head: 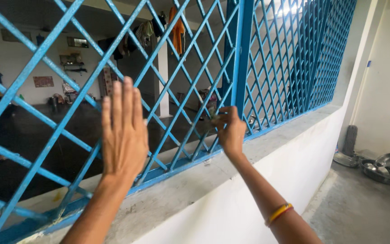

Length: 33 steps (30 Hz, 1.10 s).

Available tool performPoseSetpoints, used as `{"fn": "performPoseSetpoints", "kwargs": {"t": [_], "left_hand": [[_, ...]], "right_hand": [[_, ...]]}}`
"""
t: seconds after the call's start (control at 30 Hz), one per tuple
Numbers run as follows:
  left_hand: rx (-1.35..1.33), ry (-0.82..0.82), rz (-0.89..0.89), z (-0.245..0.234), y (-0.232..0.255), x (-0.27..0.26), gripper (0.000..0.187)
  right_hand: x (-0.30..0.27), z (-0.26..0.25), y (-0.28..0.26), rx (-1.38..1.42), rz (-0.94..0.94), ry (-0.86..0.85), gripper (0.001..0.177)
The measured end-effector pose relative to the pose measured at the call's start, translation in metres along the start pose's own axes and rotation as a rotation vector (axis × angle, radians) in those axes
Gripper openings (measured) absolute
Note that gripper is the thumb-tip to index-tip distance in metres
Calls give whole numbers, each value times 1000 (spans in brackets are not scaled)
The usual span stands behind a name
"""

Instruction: The person scrubs a blue metal window grille with a cloth, repeatedly dipping it into a bucket of water and wringing it out. They wipe the grille and the adjacent white wall, moving along the length of the window.

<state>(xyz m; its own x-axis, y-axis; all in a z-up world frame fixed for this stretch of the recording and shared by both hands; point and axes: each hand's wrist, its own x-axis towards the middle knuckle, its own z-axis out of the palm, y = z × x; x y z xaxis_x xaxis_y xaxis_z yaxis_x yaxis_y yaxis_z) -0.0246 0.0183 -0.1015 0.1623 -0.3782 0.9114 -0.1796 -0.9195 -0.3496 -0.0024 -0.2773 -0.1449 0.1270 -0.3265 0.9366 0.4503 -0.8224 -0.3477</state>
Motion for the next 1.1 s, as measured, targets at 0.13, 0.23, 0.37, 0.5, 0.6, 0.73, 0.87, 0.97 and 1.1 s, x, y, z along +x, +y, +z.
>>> {"fn": "performPoseSetpoints", "kwargs": {"t": [0.13, 0.23, 0.37, 0.5, 0.6, 0.73, 0.87, 0.97, 1.1], "left_hand": [[-54, 25, 356, 21, 71, 23, 72], [-167, -225, 327, 39, 119, 29, 88], [192, -303, 398, 55, 141, 26, 75], [174, -223, 392, 62, 142, 28, 69], [100, -297, 394, 55, 140, 26, 71], [-100, -472, 375, 43, 135, 30, 62], [-136, -447, 383, 44, 135, 28, 65], [-147, -454, 403, 50, 135, 29, 69], [-128, -505, 414, 51, 133, 29, 86]], "right_hand": [[64, -1, 49, -135, -53, 238, 18], [53, 3, 68, -302, -260, 106, 10], [14, -4, 82, -159, -141, 0, 32], [-29, -2, 78, -152, -115, -119, 30], [-64, 0, 63, -92, -210, -242, 24], [-44, -15, 69, -118, -243, -460, 18], [35, -14, 87, -251, -130, -21, 10], [43, 1, 88, -223, -164, 31, 17], [-7, 4, 72, -186, -179, -47, 14]]}}
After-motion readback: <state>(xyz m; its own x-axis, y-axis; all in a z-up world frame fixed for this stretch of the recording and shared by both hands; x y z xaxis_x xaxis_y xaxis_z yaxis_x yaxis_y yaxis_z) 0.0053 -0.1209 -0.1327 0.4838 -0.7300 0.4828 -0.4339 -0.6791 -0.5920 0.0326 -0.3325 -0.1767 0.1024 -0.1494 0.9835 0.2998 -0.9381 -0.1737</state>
